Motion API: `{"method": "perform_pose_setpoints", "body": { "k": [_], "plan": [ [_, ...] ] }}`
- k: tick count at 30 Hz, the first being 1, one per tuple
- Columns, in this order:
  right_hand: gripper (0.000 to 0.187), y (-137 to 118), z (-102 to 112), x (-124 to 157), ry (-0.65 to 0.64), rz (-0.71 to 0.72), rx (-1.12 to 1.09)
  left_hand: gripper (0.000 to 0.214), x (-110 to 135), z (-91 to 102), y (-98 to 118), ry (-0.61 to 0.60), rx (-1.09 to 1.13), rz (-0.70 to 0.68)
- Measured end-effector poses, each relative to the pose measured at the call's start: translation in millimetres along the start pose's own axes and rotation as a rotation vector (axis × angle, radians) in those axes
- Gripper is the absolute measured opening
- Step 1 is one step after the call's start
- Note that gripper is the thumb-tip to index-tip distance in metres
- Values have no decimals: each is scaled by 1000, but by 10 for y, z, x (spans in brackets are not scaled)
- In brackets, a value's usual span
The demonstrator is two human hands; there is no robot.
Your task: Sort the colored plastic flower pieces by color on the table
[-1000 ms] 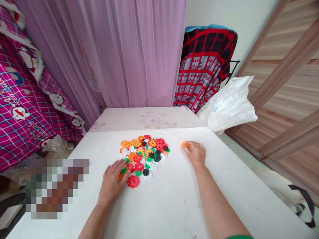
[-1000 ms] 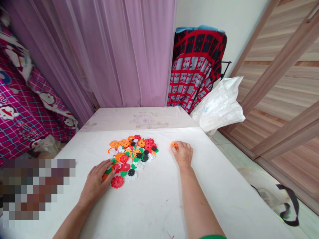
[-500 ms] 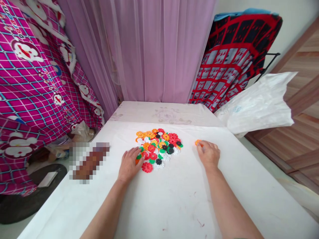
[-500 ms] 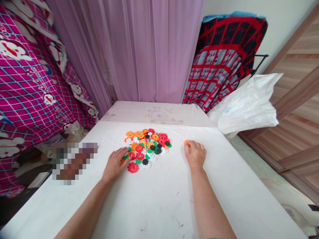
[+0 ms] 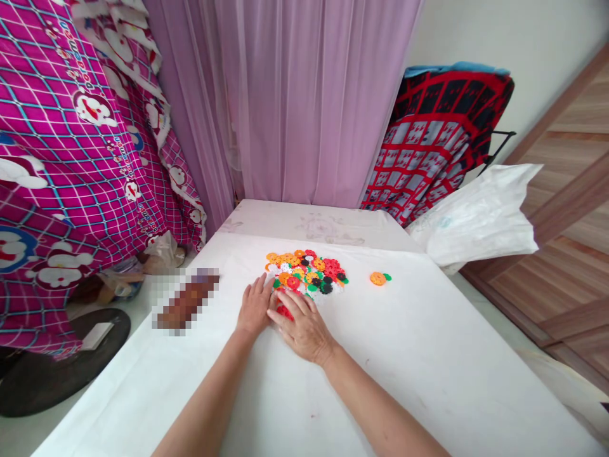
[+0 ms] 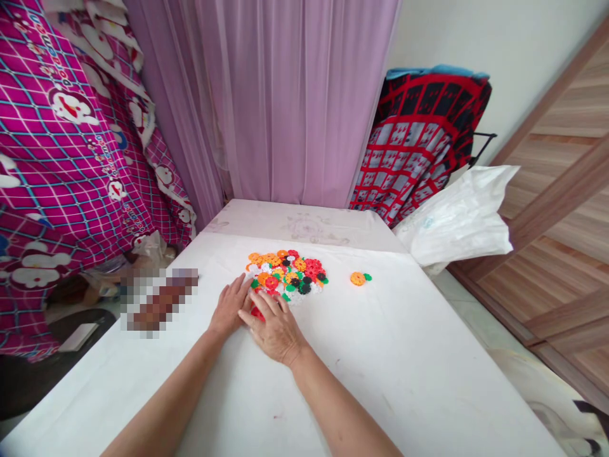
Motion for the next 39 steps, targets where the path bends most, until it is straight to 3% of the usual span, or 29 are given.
{"method": "perform_pose_setpoints", "body": {
  "k": [2,6,8,12,15,19,29,39],
  "plan": [
    [41,3,-42,-12,-22,-32,-5,46,10,4,3,13,3,-2],
    [32,563,126,240,161,-433,130,43,52,70,-48,134,82,12],
    [29,742,213,408,239,-541,165,42,91,111,-103,210,130,32],
    [23,615,140,471,154,-437,75,39,194,148,-192,284,179,73],
    [21,372,29,377,76,-381,36,35,274,136,-177,248,159,62],
    [28,199,-70,222,17,-414,46,34,371,122,-115,185,105,37],
    [21,239,-179,106,0,-649,17,34,430,130,-100,187,59,43],
    [20,230,-205,102,44,-637,0,33,395,89,-116,192,38,25]
  ]
}}
Point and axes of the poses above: each hand's wrist, its own x-axis away from the middle knuckle, its own z-axis out of the back of the hand, y = z × x, the point moved 7 cm from there along -x, towards the middle knuckle, and after that the axes turned 1 degree about -x, right-handed, at the moved point
